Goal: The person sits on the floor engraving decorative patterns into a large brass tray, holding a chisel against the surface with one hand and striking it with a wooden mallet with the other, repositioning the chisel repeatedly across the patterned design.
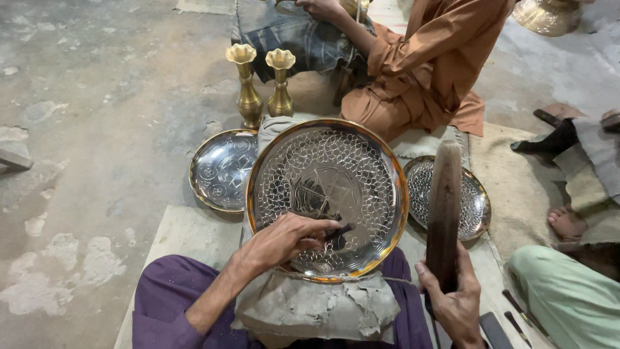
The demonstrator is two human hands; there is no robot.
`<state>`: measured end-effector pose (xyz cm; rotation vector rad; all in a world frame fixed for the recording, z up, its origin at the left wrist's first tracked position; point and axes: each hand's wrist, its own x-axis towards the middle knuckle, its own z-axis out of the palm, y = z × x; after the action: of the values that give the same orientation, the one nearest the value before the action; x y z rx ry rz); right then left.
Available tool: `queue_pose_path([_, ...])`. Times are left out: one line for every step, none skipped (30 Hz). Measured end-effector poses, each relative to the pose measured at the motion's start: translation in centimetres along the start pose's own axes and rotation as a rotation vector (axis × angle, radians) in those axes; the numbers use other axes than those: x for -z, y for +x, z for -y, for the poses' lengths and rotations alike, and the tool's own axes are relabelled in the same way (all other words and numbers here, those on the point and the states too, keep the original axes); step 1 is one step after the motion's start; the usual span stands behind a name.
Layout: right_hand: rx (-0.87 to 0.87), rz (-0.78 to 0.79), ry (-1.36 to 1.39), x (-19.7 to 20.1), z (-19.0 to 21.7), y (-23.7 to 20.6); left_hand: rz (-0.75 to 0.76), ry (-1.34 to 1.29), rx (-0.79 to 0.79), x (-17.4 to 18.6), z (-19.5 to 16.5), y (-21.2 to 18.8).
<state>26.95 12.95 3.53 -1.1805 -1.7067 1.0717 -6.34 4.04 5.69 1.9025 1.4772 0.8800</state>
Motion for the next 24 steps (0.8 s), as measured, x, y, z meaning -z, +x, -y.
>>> queue_pose_path([0.148, 0.008, -0.139, 0.3, 0.1, 0.2, 0.001, 0.004, 0.004, 0.0, 0.0, 0.0])
queue_pose_path([0.295, 0.016, -0.279, 0.5, 0.2, 0.5, 0.004, 0.008, 0.006, 0.0, 0.0, 0.0])
queue_pose_path([0.441, 0.025, -0.419, 0.7, 0.2, 0.6, 0.007, 0.012, 0.009, -0.1, 0.0, 0.0])
queue_pose_path([0.501, 0.055, -0.596, 0.7, 0.3, 0.7, -0.009, 0.024, -0.004, -0.2, 0.0, 0.0])
queue_pose_path([0.559, 0.086, -0.774, 0.9, 0.3, 0.8, -0.026, 0.037, -0.016, -0.3, 0.1, 0.0])
queue_pose_path([0.616, 0.117, -0.952, 0.8, 0.4, 0.9, -0.044, 0.05, -0.029, -0.4, 0.2, 0.0])
queue_pose_path([0.519, 0.124, -0.774, 0.7, 0.5, 0.9, -0.05, 0.046, 0.0, -0.6, 0.2, 0.0])
queue_pose_path([0.422, 0.13, -0.595, 0.6, 0.7, 1.0, -0.056, 0.042, 0.029, -0.7, 0.2, -0.1])
queue_pose_path([0.324, 0.136, -0.417, 0.3, 0.8, 1.0, -0.062, 0.039, 0.058, -0.8, 0.3, -0.1])
queue_pose_path([0.292, 0.197, -0.584, 0.3, 1.1, 1.1, -0.085, 0.021, 0.047, -0.9, 0.4, -0.3])
queue_pose_path([0.255, 0.255, -0.752, 0.4, 1.5, 1.4, -0.106, 0.002, 0.034, -1.0, 0.4, -0.4])
queue_pose_path([0.215, 0.311, -0.919, 0.3, 1.9, 1.5, -0.128, -0.015, 0.02, -1.1, 0.5, -0.5])
queue_pose_path([0.189, 0.264, -0.828, 0.1, 2.4, 1.6, -0.145, -0.03, 0.015, -1.2, 0.5, -0.5])
queue_pose_path([0.163, 0.219, -0.738, -0.1, 2.9, 1.7, -0.164, -0.045, 0.011, -1.3, 0.5, -0.6])
queue_pose_path([0.141, 0.177, -0.648, -0.3, 3.4, 1.9, -0.188, -0.059, 0.007, -1.4, 0.6, -0.6])
queue_pose_path([0.225, 0.202, -0.578, -0.4, 3.9, 1.9, -0.188, -0.051, 0.027, -1.4, 0.6, -0.6])
queue_pose_path([0.307, 0.23, -0.509, -0.4, 4.4, 1.8, -0.188, -0.046, 0.048, -1.5, 0.6, -0.7])
queue_pose_path([0.387, 0.256, -0.441, -0.4, 4.9, 1.8, -0.187, -0.042, 0.067, -1.6, 0.6, -0.7])
queue_pose_path([0.26, 0.289, -0.629, -0.4, 5.3, 1.7, -0.204, -0.047, 0.06, -1.6, 0.6, -0.7])
queue_pose_path([0.128, 0.312, -0.811, -0.4, 5.6, 1.7, -0.219, -0.049, 0.05, -1.6, 0.6, -0.7])
queue_pose_path([-0.009, 0.331, -0.991, -0.4, 5.9, 1.6, -0.235, -0.052, 0.042, -1.6, 0.5, -0.7])
queue_pose_path([0.084, 0.29, -0.892, -0.5, 6.0, 1.6, -0.245, -0.057, 0.029, -1.6, 0.5, -0.7])
queue_pose_path([0.176, 0.245, -0.789, -0.5, 6.1, 1.6, -0.255, -0.059, 0.015, -1.5, 0.4, -0.7])
queue_pose_path([0.261, 0.197, -0.684, -0.5, 6.1, 1.6, -0.263, -0.063, 0.002, -1.5, 0.3, -0.8])
